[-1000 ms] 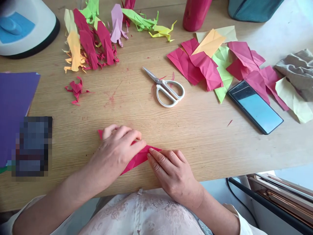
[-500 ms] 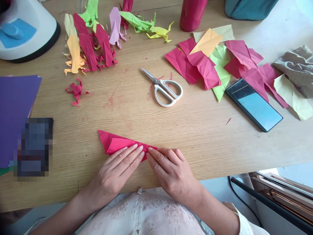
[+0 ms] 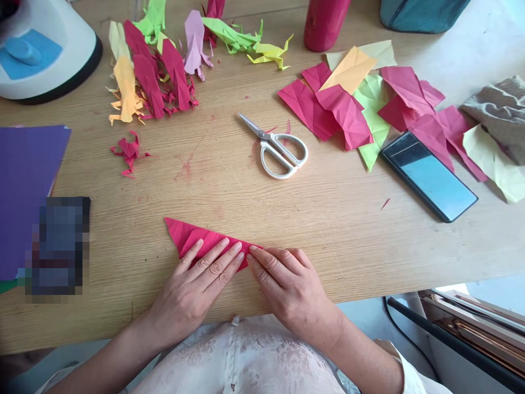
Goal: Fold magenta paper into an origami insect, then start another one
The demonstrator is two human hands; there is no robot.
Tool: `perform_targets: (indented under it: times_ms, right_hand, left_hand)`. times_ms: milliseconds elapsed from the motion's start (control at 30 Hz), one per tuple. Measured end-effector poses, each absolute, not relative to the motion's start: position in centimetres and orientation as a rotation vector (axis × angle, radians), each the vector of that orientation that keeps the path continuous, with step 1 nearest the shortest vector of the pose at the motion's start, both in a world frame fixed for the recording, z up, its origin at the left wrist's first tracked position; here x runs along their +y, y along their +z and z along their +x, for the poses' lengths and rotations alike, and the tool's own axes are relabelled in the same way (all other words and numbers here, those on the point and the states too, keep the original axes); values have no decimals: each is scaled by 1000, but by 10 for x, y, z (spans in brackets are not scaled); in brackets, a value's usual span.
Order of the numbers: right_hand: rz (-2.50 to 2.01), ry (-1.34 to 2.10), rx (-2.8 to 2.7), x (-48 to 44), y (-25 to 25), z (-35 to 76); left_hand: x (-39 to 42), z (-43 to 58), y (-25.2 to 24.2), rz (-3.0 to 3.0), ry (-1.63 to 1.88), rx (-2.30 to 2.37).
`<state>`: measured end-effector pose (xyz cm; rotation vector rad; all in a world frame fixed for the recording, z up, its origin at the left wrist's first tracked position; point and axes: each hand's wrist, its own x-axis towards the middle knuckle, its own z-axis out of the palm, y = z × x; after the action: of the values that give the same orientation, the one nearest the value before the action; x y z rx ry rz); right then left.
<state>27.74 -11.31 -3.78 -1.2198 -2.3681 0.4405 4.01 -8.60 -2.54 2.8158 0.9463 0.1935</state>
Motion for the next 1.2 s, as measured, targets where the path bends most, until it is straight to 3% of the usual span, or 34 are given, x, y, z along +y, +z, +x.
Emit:
perform_targets:
  times_ms: [1200]
  right_hand:
    - [-1336, 357, -2323, -128, -43, 283]
  left_hand:
    - [-85, 39, -27, 2830, 113, 965]
